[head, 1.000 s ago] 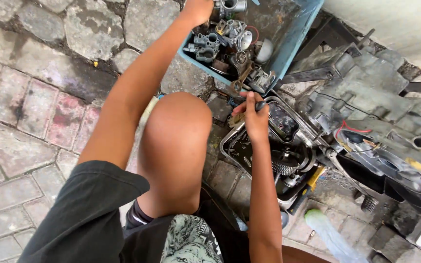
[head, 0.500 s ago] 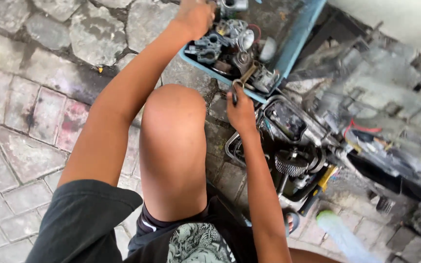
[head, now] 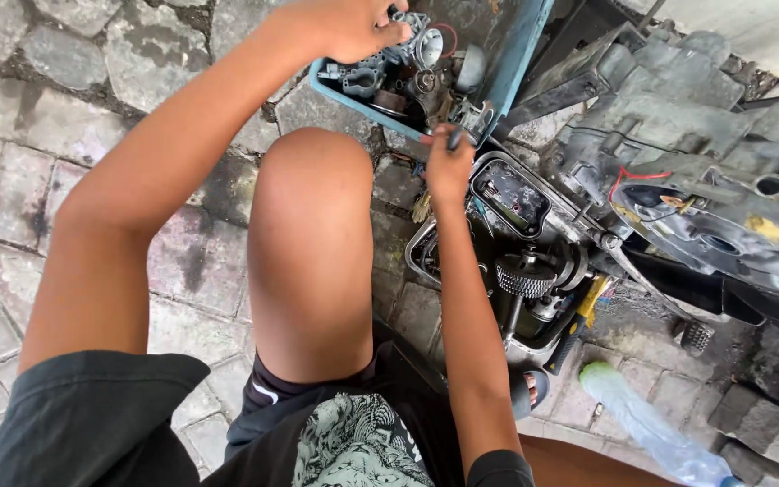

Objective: Cleaning motorcycle engine components with a brush and solvent

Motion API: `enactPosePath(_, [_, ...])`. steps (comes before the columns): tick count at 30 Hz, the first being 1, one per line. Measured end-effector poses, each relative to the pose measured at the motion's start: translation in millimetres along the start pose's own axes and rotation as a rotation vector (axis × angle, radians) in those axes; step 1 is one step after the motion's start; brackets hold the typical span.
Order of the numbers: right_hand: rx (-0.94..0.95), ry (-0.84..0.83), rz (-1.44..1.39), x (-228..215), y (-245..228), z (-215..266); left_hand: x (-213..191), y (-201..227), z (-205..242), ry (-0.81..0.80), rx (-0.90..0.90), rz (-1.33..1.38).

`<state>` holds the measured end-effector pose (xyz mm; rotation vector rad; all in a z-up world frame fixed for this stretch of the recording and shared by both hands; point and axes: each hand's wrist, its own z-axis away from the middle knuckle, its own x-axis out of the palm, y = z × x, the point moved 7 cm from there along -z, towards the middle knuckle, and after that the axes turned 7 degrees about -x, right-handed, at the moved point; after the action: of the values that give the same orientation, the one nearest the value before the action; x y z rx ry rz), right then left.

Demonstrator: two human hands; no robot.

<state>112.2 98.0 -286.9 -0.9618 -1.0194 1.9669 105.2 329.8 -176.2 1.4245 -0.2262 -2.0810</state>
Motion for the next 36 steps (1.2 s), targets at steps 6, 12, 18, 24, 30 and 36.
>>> enactPosePath(6, [-0.134,0.107,-0.336,-55.2,-61.5,42.5,-68.3,90.3,60.9,0.052,0.114,0.083])
enactPosePath(12, [-0.676,0.136,-0.319,-141.6,-177.6,118.6,-74.3,186.0,110.2,0.031,0.094,0.576])
enactPosePath(18, [-1.052,0.188,0.227,-207.5,-251.9,214.7,-27.1,287.0,127.5,-0.422,0.055,1.586])
enactPosePath(24, [-1.025,-0.031,0.496,-246.5,-237.8,267.6,5.6,344.5,149.9,-0.278,0.235,1.688])
enactPosePath(30, [-0.798,0.133,0.631,-316.2,-241.6,328.2,59.9,328.2,150.7,-0.394,0.363,1.540])
enactPosePath(36, [-0.896,0.168,0.316,-331.8,-204.1,325.2,87.5,319.7,160.3,-0.384,0.270,1.565])
